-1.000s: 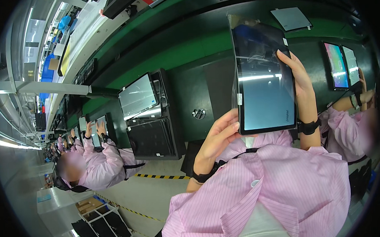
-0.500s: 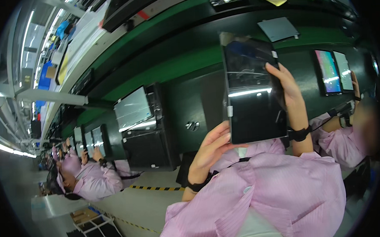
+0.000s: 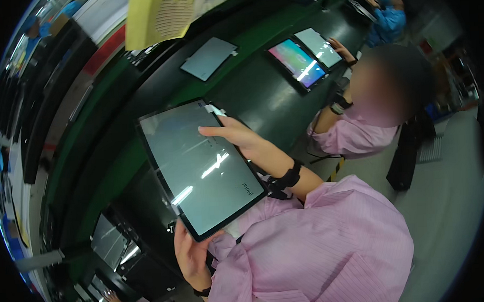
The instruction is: The worker is assembling and inspecting laptops on a manufacturing production line.
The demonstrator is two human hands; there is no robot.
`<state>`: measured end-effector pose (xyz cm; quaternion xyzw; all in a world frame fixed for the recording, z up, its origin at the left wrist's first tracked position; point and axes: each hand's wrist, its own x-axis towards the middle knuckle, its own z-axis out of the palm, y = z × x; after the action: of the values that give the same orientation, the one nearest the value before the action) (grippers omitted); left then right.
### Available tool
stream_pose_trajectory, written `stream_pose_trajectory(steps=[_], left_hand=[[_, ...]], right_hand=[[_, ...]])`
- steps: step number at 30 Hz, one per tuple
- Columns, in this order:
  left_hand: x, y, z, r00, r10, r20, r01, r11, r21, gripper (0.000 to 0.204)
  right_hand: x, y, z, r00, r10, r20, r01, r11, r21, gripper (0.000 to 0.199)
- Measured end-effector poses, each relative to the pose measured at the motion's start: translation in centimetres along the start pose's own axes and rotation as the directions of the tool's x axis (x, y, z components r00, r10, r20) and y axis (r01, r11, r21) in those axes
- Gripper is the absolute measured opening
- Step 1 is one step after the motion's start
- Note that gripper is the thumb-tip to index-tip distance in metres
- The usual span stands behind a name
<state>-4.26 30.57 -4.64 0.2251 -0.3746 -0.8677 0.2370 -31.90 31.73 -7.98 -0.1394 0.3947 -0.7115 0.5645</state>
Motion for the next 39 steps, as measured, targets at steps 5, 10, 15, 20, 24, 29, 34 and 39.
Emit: stream_pose_trajectory(steps=[5,10,15,20,24,29,34,39], left_hand=[[1.0,-0.6,2.3,0.939,0.319,-0.126,-0.261,0.903,0.342,0.062],[0.6,0.2,3.4,0.899,0.436,-0.040,-0.267,0.618,0.739,0.056],[0.6,0.1,2.9,0.906,0.424,0.024,-0.187,0.348,0.919,0.046],[0.5,-0.5,2.7,0.874,0.483,0.042,-0.216,0.309,0.926,0.043],[0.9,-0.8,2.9,0.854,0.519,-0.027,-0.200,0.378,0.904,0.042],[1.3,-0.9,3.0,0.858,0.510,-0.059,-0.192,0.426,0.884,0.043],[1.4,-1.0,3.9,0.868,0.475,-0.143,-0.136,0.506,0.852,0.048],[1.1,-1.3,3.1,0.843,0.498,-0.202,-0.154,0.584,0.797,0.049]], right_hand=[[0.1,0.3,-1.2,0.998,0.003,-0.056,0.002,0.997,0.081,0.038],[0.0,0.8,-1.2,0.995,0.014,-0.104,-0.008,0.998,0.057,0.039],[0.0,0.7,-1.5,0.987,0.066,-0.148,-0.066,0.998,0.004,0.044],[0.6,1.0,-1.4,0.984,0.097,-0.150,-0.086,0.993,0.078,0.060],[2.2,2.8,-3.2,0.977,0.136,-0.167,-0.130,0.990,0.048,0.074],[2.4,3.4,-3.9,0.982,0.054,-0.179,-0.075,0.991,-0.114,0.090],[1.5,2.1,-2.8,0.981,0.131,-0.145,-0.138,0.990,-0.037,0.079],[0.8,2.0,-0.6,0.962,0.138,-0.235,-0.126,0.990,0.065,0.044]])
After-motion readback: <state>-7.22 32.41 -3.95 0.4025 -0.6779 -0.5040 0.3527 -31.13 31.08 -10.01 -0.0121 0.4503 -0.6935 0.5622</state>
